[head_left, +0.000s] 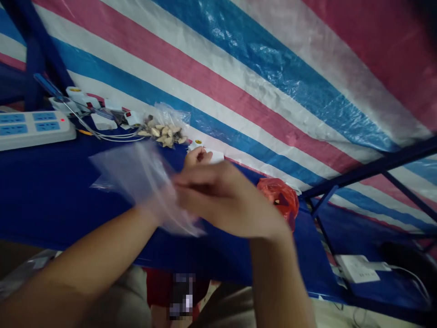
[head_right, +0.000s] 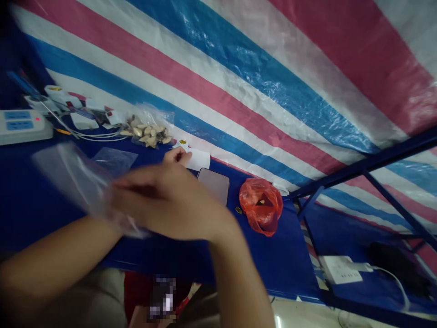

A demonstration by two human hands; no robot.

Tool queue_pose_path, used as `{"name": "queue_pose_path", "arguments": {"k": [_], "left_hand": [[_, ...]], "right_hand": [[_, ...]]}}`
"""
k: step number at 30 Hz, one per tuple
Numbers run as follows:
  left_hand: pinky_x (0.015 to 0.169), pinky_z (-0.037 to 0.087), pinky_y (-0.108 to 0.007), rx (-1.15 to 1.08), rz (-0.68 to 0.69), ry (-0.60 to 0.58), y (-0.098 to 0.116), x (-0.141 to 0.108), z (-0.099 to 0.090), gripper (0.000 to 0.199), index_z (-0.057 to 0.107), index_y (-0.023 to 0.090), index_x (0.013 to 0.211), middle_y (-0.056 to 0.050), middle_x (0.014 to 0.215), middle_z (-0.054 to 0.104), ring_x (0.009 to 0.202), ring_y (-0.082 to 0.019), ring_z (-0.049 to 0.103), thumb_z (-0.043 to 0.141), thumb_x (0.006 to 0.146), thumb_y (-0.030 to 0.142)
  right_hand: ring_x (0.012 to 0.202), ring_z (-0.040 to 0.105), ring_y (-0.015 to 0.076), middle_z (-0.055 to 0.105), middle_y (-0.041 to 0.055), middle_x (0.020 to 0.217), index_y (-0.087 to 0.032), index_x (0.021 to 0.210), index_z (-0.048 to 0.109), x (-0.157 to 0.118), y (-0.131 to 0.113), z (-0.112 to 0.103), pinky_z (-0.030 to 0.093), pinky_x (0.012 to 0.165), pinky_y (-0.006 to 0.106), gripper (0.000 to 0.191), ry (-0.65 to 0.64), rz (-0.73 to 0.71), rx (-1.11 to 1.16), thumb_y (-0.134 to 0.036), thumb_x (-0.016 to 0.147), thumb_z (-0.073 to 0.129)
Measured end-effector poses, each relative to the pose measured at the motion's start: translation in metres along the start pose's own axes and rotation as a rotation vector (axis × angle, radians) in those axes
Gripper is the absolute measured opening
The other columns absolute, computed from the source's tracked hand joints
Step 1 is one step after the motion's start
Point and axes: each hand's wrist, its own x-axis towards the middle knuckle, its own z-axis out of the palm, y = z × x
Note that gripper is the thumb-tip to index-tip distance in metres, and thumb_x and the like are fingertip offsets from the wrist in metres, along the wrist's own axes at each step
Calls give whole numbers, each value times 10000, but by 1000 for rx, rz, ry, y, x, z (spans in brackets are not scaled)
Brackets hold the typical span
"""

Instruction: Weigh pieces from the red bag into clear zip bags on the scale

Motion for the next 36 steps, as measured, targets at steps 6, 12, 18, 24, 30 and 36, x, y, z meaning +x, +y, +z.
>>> {"name": "queue_pose_path", "arguments": {"k": [6, 12, 18, 24, 30, 36], "left_hand": [[575, 440, -305, -766, -386, -961, 76, -44, 25, 645, 663, 189, 890, -83, 820, 671, 662, -161, 586, 363, 904, 760], [831, 537, -338, -930, -454, -2135, 108, -128, 121, 702, 694, 172, 1108, -89, 1185, 666, 1069, -239, 671, 586, 780, 783], [697, 533, -320, -758, -466, -2097, 93, -192, 160, 611, 622, 183, 1051, -2, 915, 632, 717, -163, 640, 855, 573, 481], [650, 534, -314, -842, -680, -1971, 74, -209, 165, 479, 626, 182, 905, -4, 839, 640, 677, -159, 627, 802, 584, 490], [813, 585, -462, -969, -617, -1936, 61, -199, 183, 482, 681, 132, 945, -120, 1068, 688, 1039, -292, 690, 634, 709, 550], [701, 581, -404, -1030, -609, -1885, 70, -188, 181, 603, 678, 171, 1008, -76, 974, 685, 851, -246, 708, 797, 578, 577]], "right_hand": [[691, 591, 162, 653, 37, 769, -208, 784, 751, -171, 25, -24, 459, 605, 253, 279, 388, 375, -51, -357, 976, 613], [550, 575, 135, 592, 17, 625, -238, 698, 758, -275, 63, 11, 453, 507, 220, 301, 625, 481, -354, -351, 947, 634], [515, 584, 123, 634, 8, 593, -281, 764, 809, -307, 49, 22, 434, 475, 194, 204, 486, 607, -375, -348, 902, 674], [552, 574, 126, 651, 6, 618, -247, 705, 774, -291, 57, 25, 444, 514, 197, 237, 477, 789, -361, -323, 874, 627], [571, 608, 127, 661, -2, 632, -245, 679, 754, -274, 64, 16, 465, 519, 179, 274, 485, 868, -412, -360, 870, 594], [768, 756, 186, 787, 40, 863, -256, 956, 801, -268, 54, 8, 576, 662, 183, 306, 560, 854, -445, -496, 887, 625]]}}
